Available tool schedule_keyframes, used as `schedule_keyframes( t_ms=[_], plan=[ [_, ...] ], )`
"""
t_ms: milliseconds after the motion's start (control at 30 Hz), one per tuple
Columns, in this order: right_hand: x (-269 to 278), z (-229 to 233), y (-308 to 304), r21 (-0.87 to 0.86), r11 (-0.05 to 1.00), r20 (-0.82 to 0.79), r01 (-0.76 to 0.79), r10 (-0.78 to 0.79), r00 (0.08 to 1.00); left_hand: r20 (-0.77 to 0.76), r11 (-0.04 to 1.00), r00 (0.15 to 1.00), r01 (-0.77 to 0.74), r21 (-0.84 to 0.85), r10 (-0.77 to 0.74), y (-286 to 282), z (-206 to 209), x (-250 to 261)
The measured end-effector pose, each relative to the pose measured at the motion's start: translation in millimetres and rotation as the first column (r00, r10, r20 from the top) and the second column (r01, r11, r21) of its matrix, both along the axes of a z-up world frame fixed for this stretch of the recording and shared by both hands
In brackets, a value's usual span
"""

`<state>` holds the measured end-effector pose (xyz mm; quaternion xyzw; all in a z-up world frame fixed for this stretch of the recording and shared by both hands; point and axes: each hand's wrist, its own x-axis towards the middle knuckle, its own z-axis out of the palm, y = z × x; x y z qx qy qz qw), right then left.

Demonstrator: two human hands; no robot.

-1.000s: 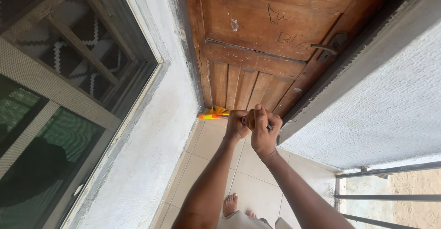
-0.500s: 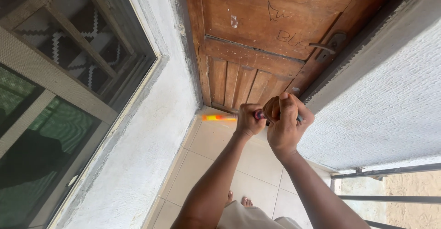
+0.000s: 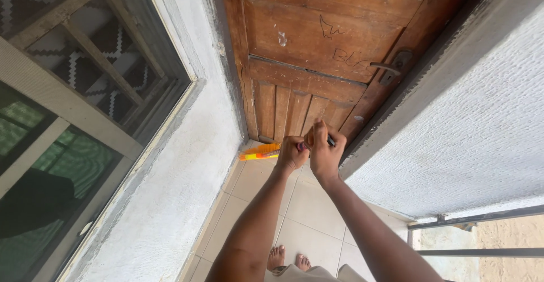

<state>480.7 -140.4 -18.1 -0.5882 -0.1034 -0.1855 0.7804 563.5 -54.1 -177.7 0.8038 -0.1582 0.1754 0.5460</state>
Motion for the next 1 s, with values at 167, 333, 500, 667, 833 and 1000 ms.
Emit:
schedule_keyframes(
  t_ms=[167, 333, 500, 667, 833, 1000],
  plan=[
    [-3.7, 17.0, -19.5, 0.064, 0.993, -0.035, 0.101, -0.098, 0.995, 0.108, 0.993, 0.988, 0.114, 0.004, -0.114, -21.3, 25.8, 0.4],
    [-8.4, 43.9, -38.8, -0.026, 0.977, -0.032, 0.213, -0.213, 0.976, 0.052, 0.986, 0.986, 0.16, -0.053, -0.157, -61.2, 25.4, 4.0],
    [-21.6, 49.3, -67.6, -0.329, 0.845, -0.034, 0.421, -0.457, 0.889, -0.042, 0.949, 0.953, 0.295, -0.115, -0.301, -114.4, 16.5, -10.2],
    [-42.4, 70.2, -90.3, -0.201, 0.858, -0.068, 0.472, -0.493, 0.868, 0.034, 0.944, 0.947, 0.322, -0.069, -0.321, -145.0, 29.6, -35.4],
    [-69.1, 104.5, -98.6, -0.057, 0.874, 0.049, 0.483, -0.481, 0.875, 0.026, 0.899, 0.903, 0.429, -0.088, -0.429, -146.8, 92.2, -59.1],
    [-70.4, 113.5, -100.9, -0.079, 0.898, 0.205, 0.433, -0.411, 0.888, 0.151, 0.92, 0.917, 0.384, -0.083, -0.369, -140.3, 111.8, -54.0]
  ],
)
